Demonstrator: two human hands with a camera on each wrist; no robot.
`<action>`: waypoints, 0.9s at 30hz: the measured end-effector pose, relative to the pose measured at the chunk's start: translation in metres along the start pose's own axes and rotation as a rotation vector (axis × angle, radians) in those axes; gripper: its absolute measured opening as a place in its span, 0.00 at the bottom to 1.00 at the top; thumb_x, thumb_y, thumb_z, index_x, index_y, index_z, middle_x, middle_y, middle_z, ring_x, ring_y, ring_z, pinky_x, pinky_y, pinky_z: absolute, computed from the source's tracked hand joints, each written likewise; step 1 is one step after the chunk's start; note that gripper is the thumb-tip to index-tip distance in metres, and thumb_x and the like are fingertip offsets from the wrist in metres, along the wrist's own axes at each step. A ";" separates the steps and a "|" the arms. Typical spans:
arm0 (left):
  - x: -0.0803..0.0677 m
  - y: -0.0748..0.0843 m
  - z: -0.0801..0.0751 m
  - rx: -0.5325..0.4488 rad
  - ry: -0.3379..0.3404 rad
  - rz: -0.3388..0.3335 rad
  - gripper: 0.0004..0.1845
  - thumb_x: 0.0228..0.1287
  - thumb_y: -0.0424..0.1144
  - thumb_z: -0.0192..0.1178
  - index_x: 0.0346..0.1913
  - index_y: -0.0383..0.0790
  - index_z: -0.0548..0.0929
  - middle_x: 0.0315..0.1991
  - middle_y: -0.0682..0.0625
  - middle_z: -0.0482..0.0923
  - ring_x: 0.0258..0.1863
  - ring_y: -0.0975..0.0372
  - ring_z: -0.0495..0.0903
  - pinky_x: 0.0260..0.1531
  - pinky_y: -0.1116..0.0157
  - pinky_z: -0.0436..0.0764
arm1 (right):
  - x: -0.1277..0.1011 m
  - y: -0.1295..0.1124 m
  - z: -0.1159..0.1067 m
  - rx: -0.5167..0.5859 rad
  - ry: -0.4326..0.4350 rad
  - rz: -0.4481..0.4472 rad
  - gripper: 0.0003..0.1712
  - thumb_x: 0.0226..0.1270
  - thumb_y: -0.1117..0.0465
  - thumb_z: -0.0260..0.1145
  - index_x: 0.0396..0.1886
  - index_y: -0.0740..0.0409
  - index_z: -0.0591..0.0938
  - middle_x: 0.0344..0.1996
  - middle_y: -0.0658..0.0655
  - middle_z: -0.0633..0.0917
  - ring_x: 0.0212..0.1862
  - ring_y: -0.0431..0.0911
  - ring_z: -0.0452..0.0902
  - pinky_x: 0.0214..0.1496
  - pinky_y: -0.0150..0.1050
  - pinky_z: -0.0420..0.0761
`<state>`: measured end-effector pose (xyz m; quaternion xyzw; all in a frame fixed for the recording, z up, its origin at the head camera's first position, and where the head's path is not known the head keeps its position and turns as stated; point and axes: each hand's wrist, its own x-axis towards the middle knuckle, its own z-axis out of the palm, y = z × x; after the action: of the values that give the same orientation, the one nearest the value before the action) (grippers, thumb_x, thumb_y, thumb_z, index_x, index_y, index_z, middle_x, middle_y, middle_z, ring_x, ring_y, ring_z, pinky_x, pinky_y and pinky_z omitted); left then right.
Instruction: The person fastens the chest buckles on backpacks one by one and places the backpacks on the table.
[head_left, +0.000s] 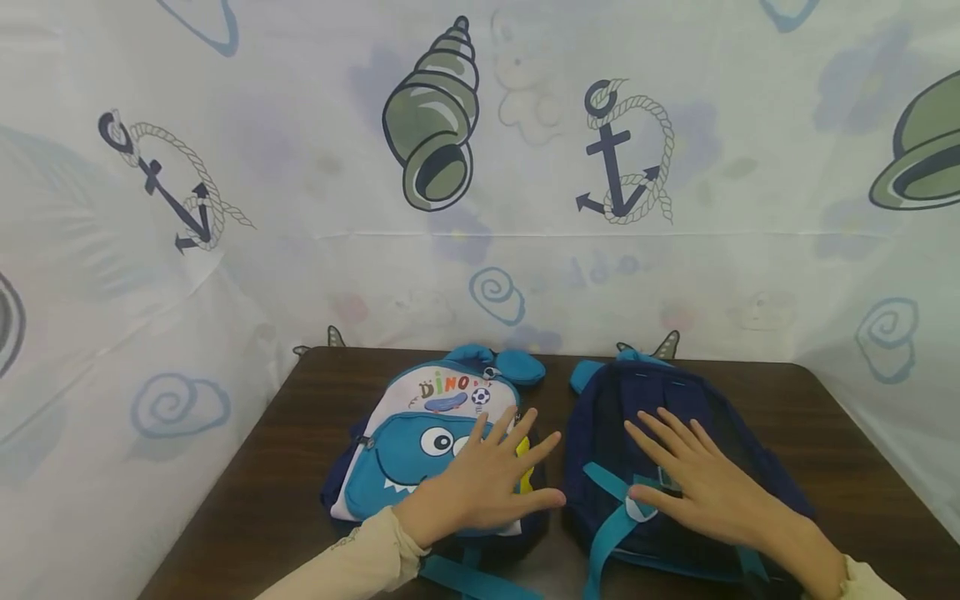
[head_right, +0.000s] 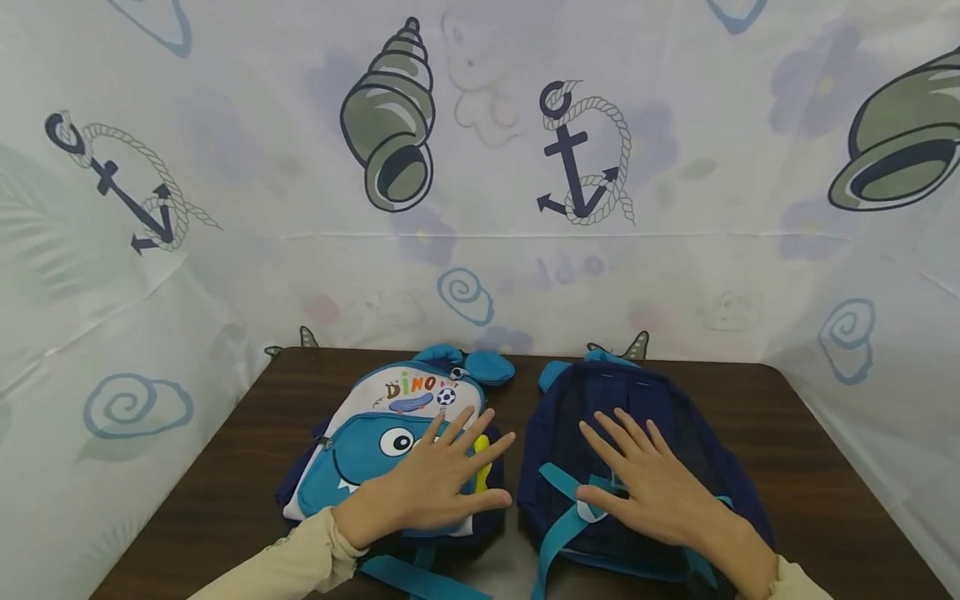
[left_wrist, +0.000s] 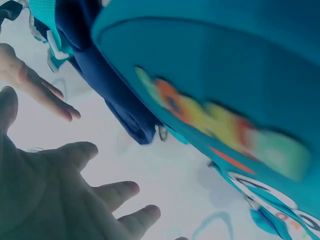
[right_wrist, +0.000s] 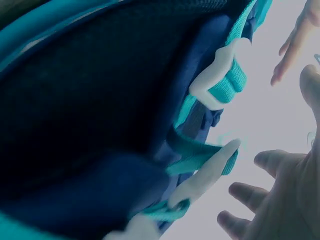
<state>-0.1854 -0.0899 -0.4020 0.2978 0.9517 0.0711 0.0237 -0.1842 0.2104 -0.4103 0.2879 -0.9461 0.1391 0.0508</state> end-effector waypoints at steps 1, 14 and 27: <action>-0.003 -0.004 0.000 0.004 0.003 -0.011 0.39 0.52 0.76 0.25 0.68 0.67 0.46 0.72 0.51 0.38 0.70 0.49 0.36 0.63 0.40 0.41 | 0.002 -0.003 0.000 -0.004 0.003 -0.002 0.42 0.59 0.38 0.55 0.70 0.39 0.49 0.71 0.48 0.48 0.72 0.50 0.34 0.70 0.49 0.26; -0.052 -0.058 -0.003 -0.019 0.035 -0.189 0.39 0.54 0.75 0.28 0.68 0.63 0.49 0.72 0.52 0.39 0.70 0.49 0.39 0.61 0.38 0.41 | 0.036 -0.042 0.011 0.030 -0.022 -0.033 0.41 0.58 0.33 0.51 0.69 0.35 0.50 0.70 0.47 0.49 0.71 0.52 0.40 0.68 0.55 0.28; -0.094 -0.102 -0.001 -0.060 0.095 -0.392 0.41 0.52 0.76 0.31 0.68 0.62 0.54 0.71 0.49 0.46 0.70 0.47 0.42 0.60 0.37 0.42 | 0.088 -0.101 0.031 -0.025 -0.143 -0.195 0.43 0.57 0.26 0.39 0.69 0.38 0.50 0.70 0.49 0.49 0.72 0.50 0.39 0.67 0.61 0.40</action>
<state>-0.1655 -0.2268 -0.4163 0.1023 0.9889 0.1074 0.0011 -0.2009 0.0746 -0.4007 0.3870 -0.9166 0.1006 0.0001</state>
